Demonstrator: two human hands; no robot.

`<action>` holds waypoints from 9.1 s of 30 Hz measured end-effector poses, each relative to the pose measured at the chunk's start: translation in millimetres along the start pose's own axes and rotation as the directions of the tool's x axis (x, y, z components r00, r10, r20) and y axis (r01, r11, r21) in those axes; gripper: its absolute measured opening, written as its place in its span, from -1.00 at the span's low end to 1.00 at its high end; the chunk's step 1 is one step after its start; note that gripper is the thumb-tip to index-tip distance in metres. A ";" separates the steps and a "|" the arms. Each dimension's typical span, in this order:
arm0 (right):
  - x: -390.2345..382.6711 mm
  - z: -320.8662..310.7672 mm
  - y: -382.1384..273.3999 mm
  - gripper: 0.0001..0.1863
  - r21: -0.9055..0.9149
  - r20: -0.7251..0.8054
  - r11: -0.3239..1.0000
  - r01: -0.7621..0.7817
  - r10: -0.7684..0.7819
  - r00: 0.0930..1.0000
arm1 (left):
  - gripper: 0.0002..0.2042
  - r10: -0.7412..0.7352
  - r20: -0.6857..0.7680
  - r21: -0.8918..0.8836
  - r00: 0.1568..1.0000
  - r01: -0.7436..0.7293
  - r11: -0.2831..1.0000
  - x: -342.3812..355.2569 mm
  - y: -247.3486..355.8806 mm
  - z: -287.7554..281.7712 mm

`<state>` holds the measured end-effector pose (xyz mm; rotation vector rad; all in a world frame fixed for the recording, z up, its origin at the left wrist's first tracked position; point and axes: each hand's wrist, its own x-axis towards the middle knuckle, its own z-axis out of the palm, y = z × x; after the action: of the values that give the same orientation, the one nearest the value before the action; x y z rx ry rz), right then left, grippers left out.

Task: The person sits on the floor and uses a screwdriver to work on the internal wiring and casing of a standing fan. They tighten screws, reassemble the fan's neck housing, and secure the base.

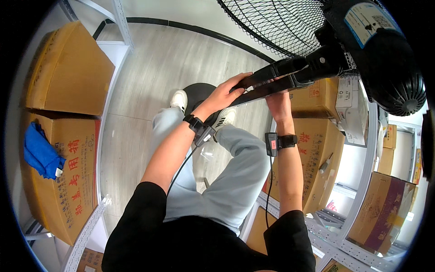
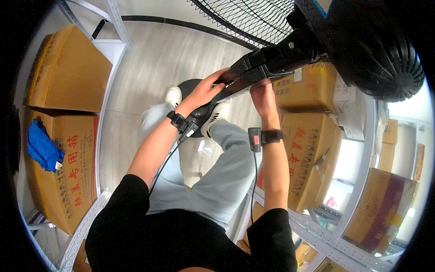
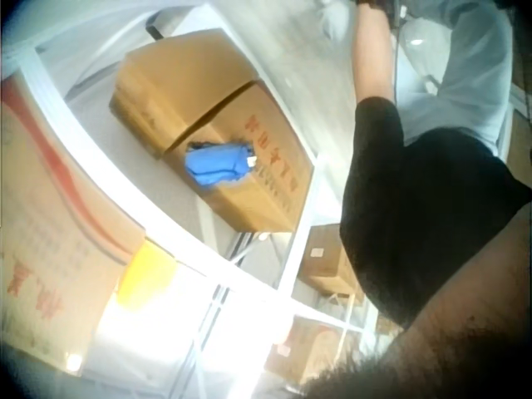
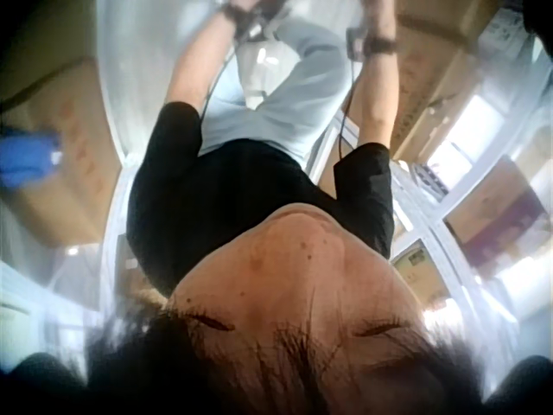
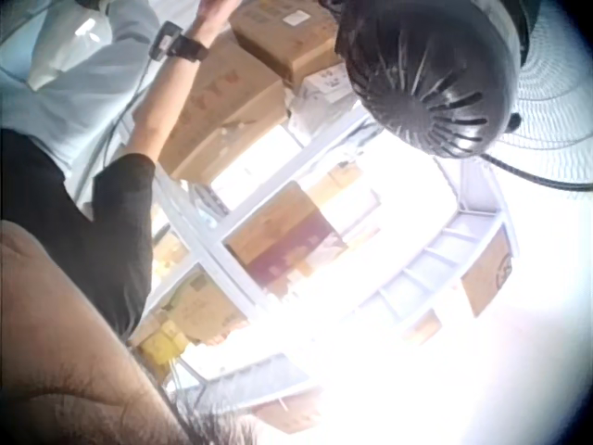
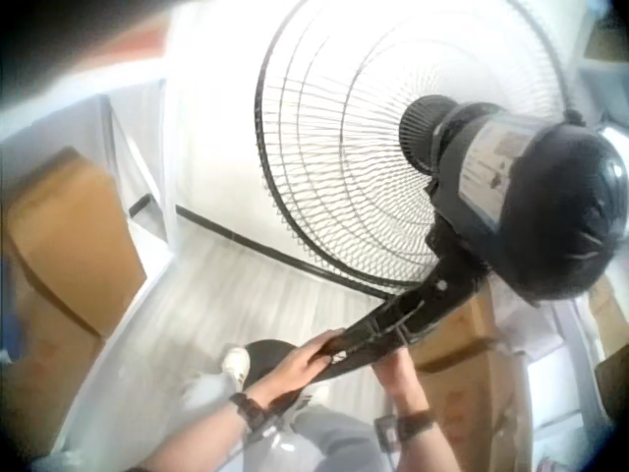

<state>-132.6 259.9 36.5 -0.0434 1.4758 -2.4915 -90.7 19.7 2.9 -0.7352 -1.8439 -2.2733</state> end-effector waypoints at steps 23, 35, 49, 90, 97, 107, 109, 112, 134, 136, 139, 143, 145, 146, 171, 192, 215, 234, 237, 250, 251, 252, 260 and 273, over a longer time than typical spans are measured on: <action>-9.5 13.2 38.4 -0.76 -0.498 -0.434 0.787 -0.365 0.138 0.890 | -0.52 0.026 -0.126 -0.016 0.992 -0.028 0.999 -9.9 0.5 -4.0; 6.8 -0.8 28.9 -0.48 -0.429 -0.060 0.902 0.046 -0.080 0.995 | -0.53 0.021 -0.178 -0.035 0.984 -0.027 0.999 -7.2 5.9 -1.9; 18.3 10.0 -4.6 -0.89 -0.530 0.105 0.815 -0.234 0.337 0.935 | -0.52 0.055 -0.181 -0.066 0.982 -0.068 0.996 -11.9 6.9 -2.8; -10.4 1.5 15.8 -0.23 -0.530 0.053 0.839 -0.128 0.183 0.982 | -0.52 0.035 -0.164 -0.005 0.986 -0.036 0.999 -27.5 9.9 -0.2; -16.1 3.6 2.8 -0.29 -0.826 0.016 0.564 -0.022 0.063 0.998 | -0.54 0.037 -0.170 -0.081 0.985 -0.051 0.995 -27.8 6.6 -1.3; -20.3 -41.3 -10.1 -0.63 -0.743 0.060 0.665 0.071 -0.039 0.997 | -0.54 0.033 -0.090 -0.080 0.995 -0.040 0.996 -24.3 14.6 2.5; -25.3 -19.2 -3.8 -0.62 -0.653 0.042 0.752 0.089 -0.081 0.996 | -0.54 0.003 -0.099 -0.077 0.995 -0.011 0.997 -29.1 13.6 -3.0; -29.4 10.8 -3.6 -0.56 -0.482 -0.054 0.868 0.124 -0.170 0.984 | -0.55 0.005 -0.100 -0.073 0.995 -0.013 0.997 -28.9 13.6 -3.4; -35.7 51.3 2.1 -0.41 -0.188 0.085 0.966 0.177 -0.163 0.983 | -0.56 0.110 -0.171 0.115 0.979 -0.091 0.989 -34.1 19.1 0.7; -37.2 52.0 2.5 -0.41 -0.195 0.084 0.964 0.179 -0.166 0.983 | -0.56 0.116 -0.154 0.104 0.981 -0.100 0.989 -34.0 17.3 0.5; -37.4 55.8 3.7 -0.42 -0.217 0.078 0.956 0.195 -0.182 0.980 | -0.55 0.128 -0.123 0.106 0.984 -0.115 0.988 -31.2 15.4 1.2; -39.1 61.8 5.7 -0.42 -0.268 0.081 0.936 0.226 -0.212 0.974 | -0.54 0.139 -0.120 0.124 0.983 -0.124 0.985 -31.4 14.5 1.6; -39.4 63.2 4.4 -0.42 -0.260 0.060 0.942 0.210 -0.202 0.978 | -0.53 0.143 -0.110 0.124 0.983 -0.130 0.984 -31.1 13.7 1.7; -39.5 63.9 3.8 -0.42 -0.256 0.050 0.945 0.202 -0.196 0.979 | -0.53 0.145 -0.104 0.125 0.984 -0.132 0.983 -31.1 13.2 1.6; -29.3 67.9 11.3 -0.35 -0.221 -0.088 0.933 0.283 -0.308 0.947 | -0.58 0.143 -0.080 -0.019 0.986 -0.145 0.989 -34.3 7.7 5.3; -24.4 111.8 -12.2 -0.42 -0.170 -0.036 0.876 0.451 -0.463 0.886 | -0.31 0.200 -0.153 0.175 0.968 -0.173 0.969 -37.9 18.3 15.4; -22.0 110.5 -21.5 -0.39 -0.193 -0.070 0.907 0.375 -0.394 0.917 | -0.18 -0.084 -0.140 0.301 0.987 0.123 0.946 -45.9 -1.8 13.6; -12.3 81.5 -25.6 -0.49 -0.132 -0.132 0.899 0.418 -0.434 0.891 | -0.17 -0.403 -0.214 0.265 0.890 0.450 0.853 -86.5 -82.6 18.4; -21.5 88.1 -27.5 -0.46 -0.122 -0.029 0.935 0.332 -0.338 0.941 | -0.30 -0.365 -0.265 0.276 0.892 0.433 0.858 -88.1 -75.4 18.0; -21.7 13.0 91.9 -0.40 -0.078 -0.058 0.989 -0.124 0.120 0.991 | -0.32 -0.337 -0.236 0.263 0.911 0.394 0.881 -85.6 -82.8 19.3; -21.9 15.3 93.9 -0.44 -0.118 -0.014 0.989 -0.093 0.092 0.996 | -0.29 -0.357 -0.223 0.237 0.907 0.406 0.882 -86.0 -83.9 19.0; -21.9 11.6 95.5 -0.45 -0.125 -0.045 0.989 -0.076 0.071 0.996 | -0.29 -0.344 -0.232 0.222 0.910 0.394 0.892 -86.1 -86.0 20.7; -12.8 -14.9 116.2 -0.40 -0.142 -0.323 0.989 0.045 -0.089 0.942 | -0.29 -0.309 -0.251 0.163 0.917 0.355 0.920 -86.7 -92.1 27.4; -10.7 -2.5 126.8 -0.40 -0.033 -0.512 0.993 0.116 -0.117 0.851 | -0.31 -0.269 -0.271 0.265 0.924 0.340 0.902 -85.0 -86.5 27.8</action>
<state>-98.0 206.3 -73.6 0.5990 1.7050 -2.7361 -41.9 50.2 -107.4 -0.1330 -2.2501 -2.0437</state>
